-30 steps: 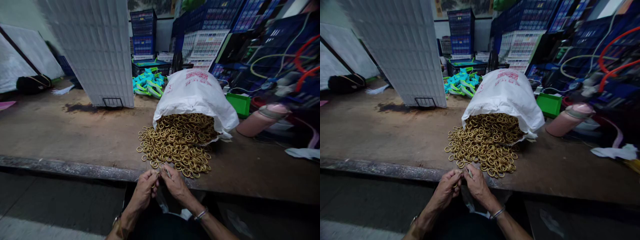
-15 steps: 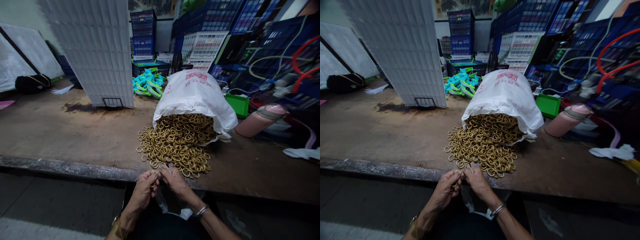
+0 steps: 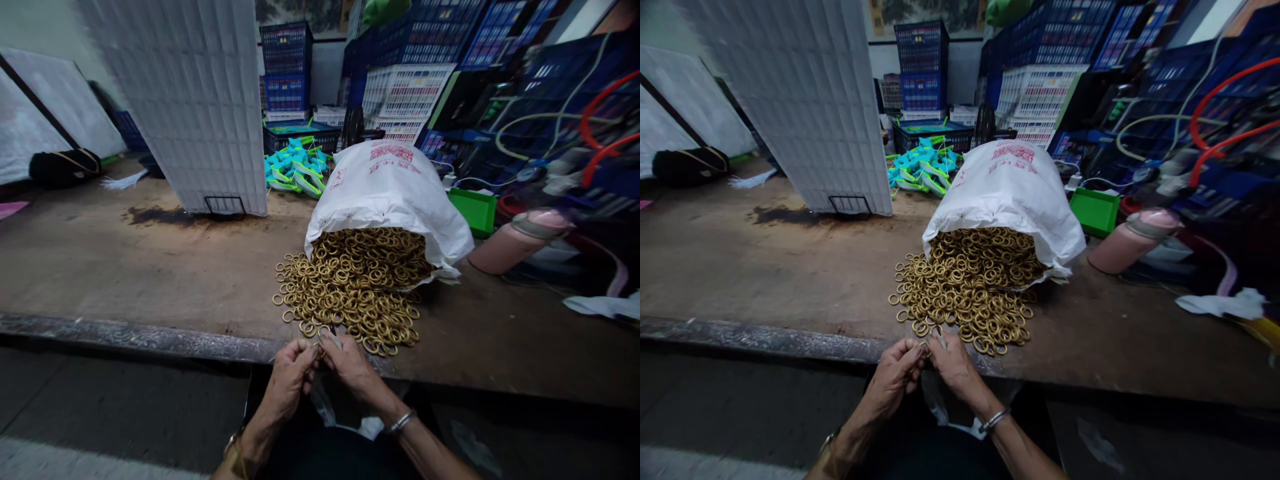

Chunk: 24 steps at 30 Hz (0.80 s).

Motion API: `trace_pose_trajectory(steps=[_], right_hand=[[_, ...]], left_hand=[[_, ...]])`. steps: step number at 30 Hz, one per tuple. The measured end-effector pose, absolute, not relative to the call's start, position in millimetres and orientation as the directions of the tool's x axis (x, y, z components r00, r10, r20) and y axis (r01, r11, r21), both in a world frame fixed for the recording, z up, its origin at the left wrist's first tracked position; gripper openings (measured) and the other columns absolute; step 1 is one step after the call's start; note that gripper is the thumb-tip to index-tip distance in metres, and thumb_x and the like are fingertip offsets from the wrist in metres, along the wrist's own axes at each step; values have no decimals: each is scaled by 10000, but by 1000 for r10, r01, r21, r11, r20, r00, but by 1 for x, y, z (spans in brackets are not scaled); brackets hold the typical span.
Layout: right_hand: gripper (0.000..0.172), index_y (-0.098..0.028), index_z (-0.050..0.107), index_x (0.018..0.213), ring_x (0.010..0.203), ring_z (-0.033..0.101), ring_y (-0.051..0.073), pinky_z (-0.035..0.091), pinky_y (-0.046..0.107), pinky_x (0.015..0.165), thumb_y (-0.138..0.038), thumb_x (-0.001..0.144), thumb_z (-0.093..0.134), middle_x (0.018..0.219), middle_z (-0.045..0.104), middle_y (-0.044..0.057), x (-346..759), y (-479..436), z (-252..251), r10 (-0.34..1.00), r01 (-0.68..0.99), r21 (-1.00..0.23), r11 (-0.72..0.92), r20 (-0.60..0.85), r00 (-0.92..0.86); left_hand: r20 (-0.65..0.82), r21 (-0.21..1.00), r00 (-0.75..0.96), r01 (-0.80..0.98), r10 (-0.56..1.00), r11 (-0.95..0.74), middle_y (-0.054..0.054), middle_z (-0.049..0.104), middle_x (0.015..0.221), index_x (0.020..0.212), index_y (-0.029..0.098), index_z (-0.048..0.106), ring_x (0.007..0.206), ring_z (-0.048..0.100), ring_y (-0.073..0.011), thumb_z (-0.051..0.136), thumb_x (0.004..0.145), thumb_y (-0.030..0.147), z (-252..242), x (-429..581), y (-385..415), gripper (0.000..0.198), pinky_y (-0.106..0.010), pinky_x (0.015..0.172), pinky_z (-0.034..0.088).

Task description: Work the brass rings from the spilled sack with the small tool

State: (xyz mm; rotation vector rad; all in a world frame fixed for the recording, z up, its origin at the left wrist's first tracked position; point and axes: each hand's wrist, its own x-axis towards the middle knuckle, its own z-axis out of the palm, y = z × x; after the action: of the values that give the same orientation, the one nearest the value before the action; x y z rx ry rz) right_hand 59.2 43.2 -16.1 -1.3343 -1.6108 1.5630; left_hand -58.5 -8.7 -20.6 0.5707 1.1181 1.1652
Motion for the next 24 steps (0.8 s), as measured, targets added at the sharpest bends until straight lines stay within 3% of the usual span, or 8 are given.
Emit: trace_pose_trajectory(steps=[5,9,13,20,24], right_hand=[[305,-192,406,545,476,317,85,261,208,459,-363,795,373,491,364,-56,64,43,-11,924,394,-919,4,-147,-354],[248,-189,487,636,518,400,105,297,212,501,-340,798,374,545,458,-30,80,54,-19,965,585,-792,176,21,-262],[188,-195,551,779,574,501,134,338,226,558,-281,800,384,635,573,9,89,61,-25,968,699,-676,234,92,-235],[248,-205,515,1001,714,591,168,311,236,597,-167,771,431,790,648,42,71,52,-19,920,822,-451,346,-9,-392],[213,-200,501,976,722,591,174,257,248,563,-171,773,443,826,650,52,64,50,-13,927,876,-358,324,-65,-370]], left_hand=[[-386,821,-5,-458,923,341,56,476,558,703,166,469,400,363,-30,593,727,407,-21,-59,-10,272,-129,348,255],[-339,792,29,-530,940,302,12,539,608,725,139,512,431,413,-44,589,740,368,-17,-64,-10,242,-145,363,308],[-335,737,86,-596,938,318,-24,570,651,720,126,519,458,451,-53,587,753,306,-14,-68,-9,196,-148,375,330],[-333,658,132,-677,934,330,-19,567,709,750,146,502,505,486,-65,626,712,232,-13,-69,-10,156,-136,365,336],[-332,620,172,-701,927,352,-14,561,723,791,158,515,529,491,-73,604,700,173,-12,-70,-11,129,-137,372,326]])
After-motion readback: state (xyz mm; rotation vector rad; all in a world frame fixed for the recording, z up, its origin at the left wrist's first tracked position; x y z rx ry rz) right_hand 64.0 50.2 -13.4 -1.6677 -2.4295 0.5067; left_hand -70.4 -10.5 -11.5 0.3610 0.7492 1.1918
